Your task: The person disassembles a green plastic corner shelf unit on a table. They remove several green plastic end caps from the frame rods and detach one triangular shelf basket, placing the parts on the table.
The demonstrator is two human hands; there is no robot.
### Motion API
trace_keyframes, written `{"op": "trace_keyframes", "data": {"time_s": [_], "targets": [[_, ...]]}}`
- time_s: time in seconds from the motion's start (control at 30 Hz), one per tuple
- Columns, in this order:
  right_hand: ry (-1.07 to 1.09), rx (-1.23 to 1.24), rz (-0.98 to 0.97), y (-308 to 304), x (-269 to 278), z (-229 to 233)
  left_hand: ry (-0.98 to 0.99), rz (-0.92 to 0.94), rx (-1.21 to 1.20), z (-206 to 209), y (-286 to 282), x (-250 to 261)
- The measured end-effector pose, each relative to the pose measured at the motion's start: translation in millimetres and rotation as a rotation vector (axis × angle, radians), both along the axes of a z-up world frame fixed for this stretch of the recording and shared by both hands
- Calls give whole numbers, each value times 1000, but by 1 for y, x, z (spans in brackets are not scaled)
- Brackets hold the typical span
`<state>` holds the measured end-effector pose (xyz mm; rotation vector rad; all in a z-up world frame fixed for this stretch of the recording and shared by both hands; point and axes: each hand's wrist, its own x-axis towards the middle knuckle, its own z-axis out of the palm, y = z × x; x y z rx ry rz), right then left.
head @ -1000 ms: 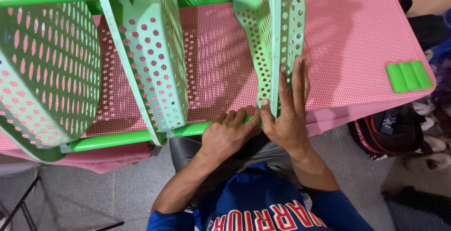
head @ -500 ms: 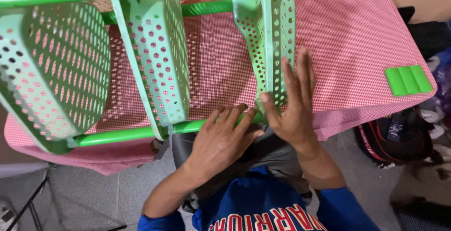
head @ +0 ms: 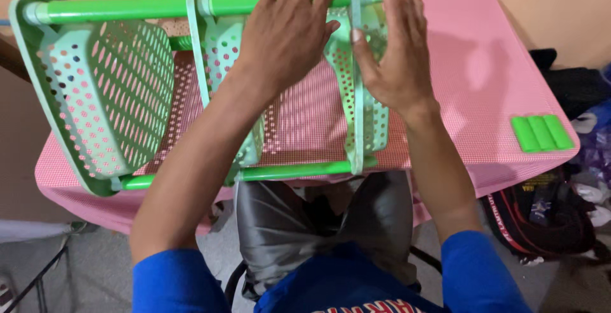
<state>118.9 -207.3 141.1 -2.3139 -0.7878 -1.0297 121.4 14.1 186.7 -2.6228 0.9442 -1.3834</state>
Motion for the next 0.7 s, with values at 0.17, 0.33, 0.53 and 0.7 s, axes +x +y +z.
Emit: {"op": "trace_keyframes", "data": {"time_s": [0.17, 0.33, 0.53, 0.7], "targets": [[81, 54, 117, 12, 19, 1, 234, -125, 84, -6, -1, 49], [79, 73, 102, 16, 23, -6, 323, -147, 46, -9, 2, 57], [41, 57, 79, 16, 24, -9, 251, -114, 48, -7, 3, 53], [8, 54, 44, 15, 27, -8, 242, -71, 53, -4, -2, 47]]}}
